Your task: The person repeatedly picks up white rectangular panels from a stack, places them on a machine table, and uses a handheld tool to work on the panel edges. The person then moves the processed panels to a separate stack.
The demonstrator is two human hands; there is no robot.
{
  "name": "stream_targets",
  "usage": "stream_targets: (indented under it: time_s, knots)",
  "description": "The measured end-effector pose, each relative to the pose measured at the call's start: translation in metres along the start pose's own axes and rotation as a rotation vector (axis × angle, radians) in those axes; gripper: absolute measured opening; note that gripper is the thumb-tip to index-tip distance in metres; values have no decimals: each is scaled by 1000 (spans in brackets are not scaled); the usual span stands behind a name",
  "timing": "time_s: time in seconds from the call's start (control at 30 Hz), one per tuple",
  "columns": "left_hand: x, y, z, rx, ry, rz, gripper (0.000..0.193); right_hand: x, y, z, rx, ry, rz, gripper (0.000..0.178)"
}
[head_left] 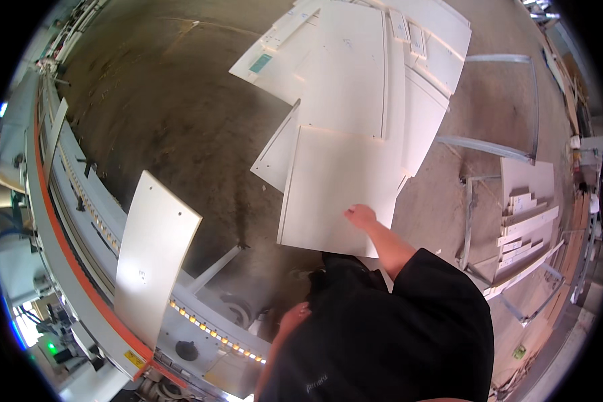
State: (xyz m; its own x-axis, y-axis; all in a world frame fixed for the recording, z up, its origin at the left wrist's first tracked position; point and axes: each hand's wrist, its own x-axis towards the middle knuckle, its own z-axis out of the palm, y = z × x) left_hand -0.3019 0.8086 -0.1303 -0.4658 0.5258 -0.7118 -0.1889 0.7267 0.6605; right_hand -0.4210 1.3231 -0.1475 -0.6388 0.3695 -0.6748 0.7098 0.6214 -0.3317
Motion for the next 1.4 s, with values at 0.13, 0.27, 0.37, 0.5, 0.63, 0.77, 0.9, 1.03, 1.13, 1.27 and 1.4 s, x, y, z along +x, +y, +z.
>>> stream_targets:
  time_s: [0.13, 0.27, 0.37, 0.5, 0.63, 0.77, 0.9, 1.03, 1.13, 1.27, 1.4]
  knots:
    - [-32, 83, -33, 54, 87, -170, 28, 83, 35, -32, 12, 167, -14, 52]
    - [-37, 129, -66, 276, 17, -343, 22, 162, 42, -79, -16, 294, 123, 62]
    - [-39, 95, -62, 224, 12, -322, 23, 192, 27, -135, -111, 320, 169, 71]
    - [-25, 100, -51, 109, 27, -338, 25, 221, 44, -145, -239, 311, 190, 79]
    - [10, 171, -49, 188, -24, -322, 30, 212, 49, -145, -309, 268, 137, 77]
    - [38, 184, -51, 78, 6, -441, 38, 211, 69, -137, -376, 213, 85, 73]
    - [48, 189, -58, 110, 30, -400, 41, 189, 83, -109, -465, 209, 48, 68]
    - [42, 167, -55, 92, 40, -361, 41, 155, 89, -92, -474, 193, 17, 61]
    - [45, 171, -58, 131, 2, -338, 43, 127, 112, -61, -478, 223, -10, 57]
    - [44, 184, -50, 171, -56, -377, 45, 84, 143, -29, -272, 176, -2, 60]
    - [36, 164, -40, 210, -14, -324, 43, 54, 159, -14, 235, 449, 395, 61]
